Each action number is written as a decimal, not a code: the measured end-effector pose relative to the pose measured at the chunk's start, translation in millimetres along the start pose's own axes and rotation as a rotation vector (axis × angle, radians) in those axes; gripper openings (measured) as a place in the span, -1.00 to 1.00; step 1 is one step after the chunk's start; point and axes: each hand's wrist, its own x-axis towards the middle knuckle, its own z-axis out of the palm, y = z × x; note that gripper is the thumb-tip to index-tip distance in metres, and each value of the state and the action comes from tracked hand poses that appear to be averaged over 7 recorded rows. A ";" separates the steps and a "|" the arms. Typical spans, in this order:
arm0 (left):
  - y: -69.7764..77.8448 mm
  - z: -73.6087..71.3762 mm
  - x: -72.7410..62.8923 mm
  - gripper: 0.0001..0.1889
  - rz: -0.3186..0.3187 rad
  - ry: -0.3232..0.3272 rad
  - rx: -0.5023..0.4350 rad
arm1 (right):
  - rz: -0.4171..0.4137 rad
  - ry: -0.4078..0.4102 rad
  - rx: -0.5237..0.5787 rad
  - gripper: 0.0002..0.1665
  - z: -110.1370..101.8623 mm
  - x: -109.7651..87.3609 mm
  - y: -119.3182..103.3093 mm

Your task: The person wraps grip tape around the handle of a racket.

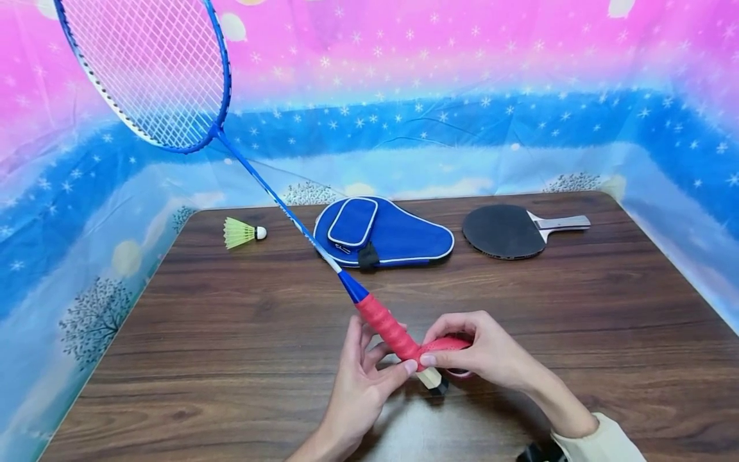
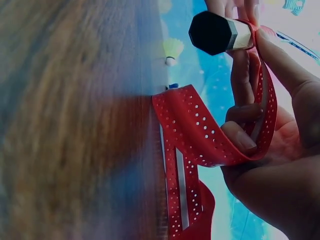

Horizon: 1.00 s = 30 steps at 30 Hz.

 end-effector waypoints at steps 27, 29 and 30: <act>6.1 -2.4 1.3 -0.16 -0.060 0.067 0.056 | 0.003 0.030 -0.031 -0.85 -2.2 -0.8 1.1; 7.0 -2.3 1.6 -0.16 -0.073 0.065 0.044 | -0.006 0.033 -0.032 -0.85 -1.9 -0.6 1.1; 7.2 -2.3 2.0 -0.16 -0.077 0.061 0.039 | -0.009 0.035 -0.035 -0.85 -1.9 -0.5 0.9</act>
